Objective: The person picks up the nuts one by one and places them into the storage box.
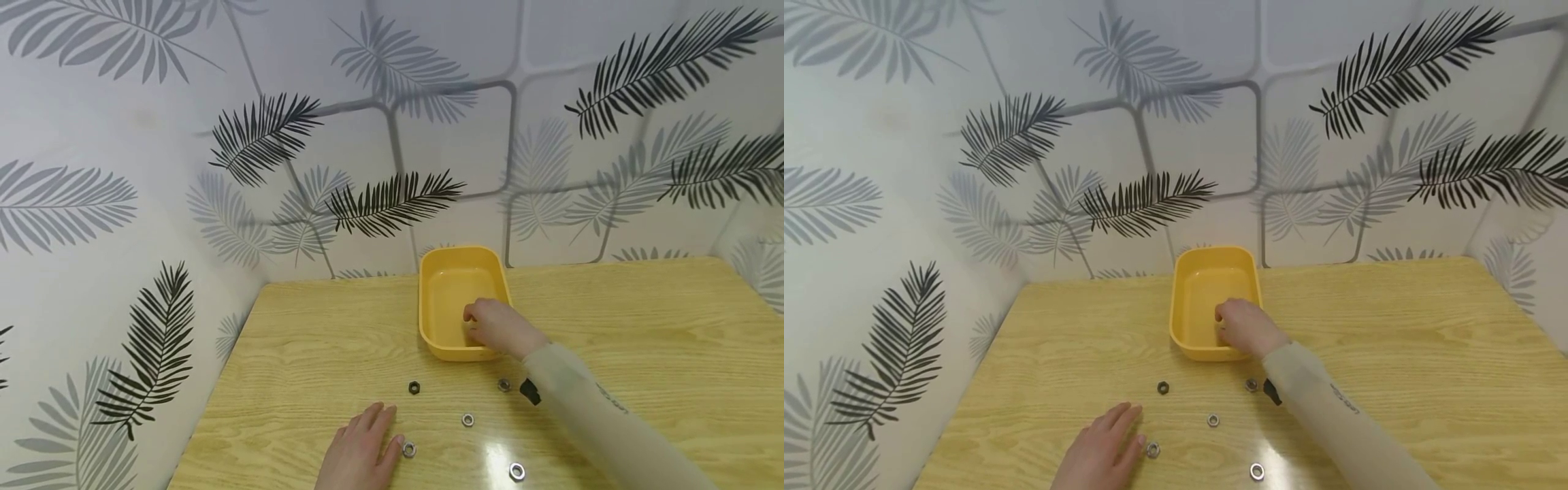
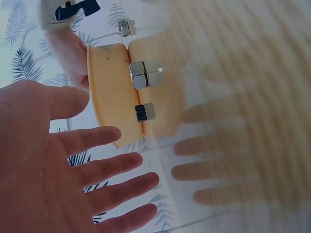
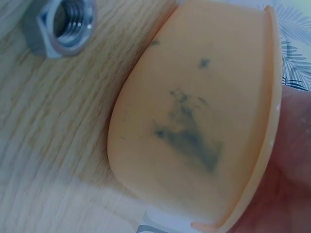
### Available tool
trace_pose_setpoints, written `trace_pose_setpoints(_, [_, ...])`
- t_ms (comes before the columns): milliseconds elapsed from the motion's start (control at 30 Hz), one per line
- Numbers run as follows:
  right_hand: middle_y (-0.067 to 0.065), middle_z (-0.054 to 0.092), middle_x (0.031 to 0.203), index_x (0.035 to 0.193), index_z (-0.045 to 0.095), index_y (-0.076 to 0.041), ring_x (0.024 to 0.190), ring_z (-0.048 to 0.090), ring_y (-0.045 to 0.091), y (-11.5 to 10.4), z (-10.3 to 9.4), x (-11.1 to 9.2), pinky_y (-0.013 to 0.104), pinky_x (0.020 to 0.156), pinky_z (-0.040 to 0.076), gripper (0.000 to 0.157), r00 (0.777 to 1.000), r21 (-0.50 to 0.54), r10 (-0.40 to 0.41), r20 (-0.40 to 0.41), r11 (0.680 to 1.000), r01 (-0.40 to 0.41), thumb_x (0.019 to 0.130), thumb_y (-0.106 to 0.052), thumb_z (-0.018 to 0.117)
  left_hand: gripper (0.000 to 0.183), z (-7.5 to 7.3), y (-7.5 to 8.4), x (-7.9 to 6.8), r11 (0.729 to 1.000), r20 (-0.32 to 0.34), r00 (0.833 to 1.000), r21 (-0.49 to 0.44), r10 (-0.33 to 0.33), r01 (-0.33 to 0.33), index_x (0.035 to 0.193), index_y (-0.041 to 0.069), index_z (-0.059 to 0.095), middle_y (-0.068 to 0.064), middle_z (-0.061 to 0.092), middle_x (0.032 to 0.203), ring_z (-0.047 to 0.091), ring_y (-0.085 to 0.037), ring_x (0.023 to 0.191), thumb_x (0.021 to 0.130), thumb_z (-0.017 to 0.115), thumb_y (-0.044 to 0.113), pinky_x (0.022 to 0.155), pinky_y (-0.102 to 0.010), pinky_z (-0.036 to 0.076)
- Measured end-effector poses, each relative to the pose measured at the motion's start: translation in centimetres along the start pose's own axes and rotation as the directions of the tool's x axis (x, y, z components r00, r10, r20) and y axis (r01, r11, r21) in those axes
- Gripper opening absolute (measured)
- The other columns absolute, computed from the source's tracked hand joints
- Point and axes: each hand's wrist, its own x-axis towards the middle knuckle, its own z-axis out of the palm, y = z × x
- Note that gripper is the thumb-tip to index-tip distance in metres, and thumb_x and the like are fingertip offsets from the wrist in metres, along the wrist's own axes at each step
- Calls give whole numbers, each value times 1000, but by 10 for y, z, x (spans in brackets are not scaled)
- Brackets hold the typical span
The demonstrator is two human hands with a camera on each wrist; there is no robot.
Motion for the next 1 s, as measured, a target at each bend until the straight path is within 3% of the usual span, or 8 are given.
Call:
trace_pose_setpoints(333, [17,62,116,122,64,0,104,60,32,-6,-4,-14,48,89,49,34,999,-9,24,-45,1000,-24,98,-24,59,46,1,-1,0,1000,8,1000,4,-1,1,136,12,57,-13,54,136,55,-35,119,99,55,39,92,-59,45])
trace_pose_setpoints(567, [22,53,136,133,56,2,126,48,41,-8,-11,-32,56,104,37,46,998,-8,4,-57,1000,-5,103,-32,50,48,2,-1,0,1000,9,1000,-1,0,0,138,12,55,-14,52,139,51,-36,124,100,54,41,95,-60,42])
trace_pose_setpoints(833, [23,47,143,138,52,1,129,43,45,-10,-22,-58,60,106,32,49,991,-26,-31,-133,999,27,104,-34,48,50,3,-2,0,999,-77,996,20,50,-48,143,14,49,-12,46,145,47,-35,128,99,55,38,96,-60,42])
trace_pose_setpoints(1000, [22,43,146,141,50,0,133,39,44,-10,-28,-80,59,107,31,54,988,9,-18,-152,1000,20,105,-41,44,50,1,0,0,997,-81,994,26,77,-75,141,13,51,-13,47,145,49,-35,127,98,58,38,94,-58,44])
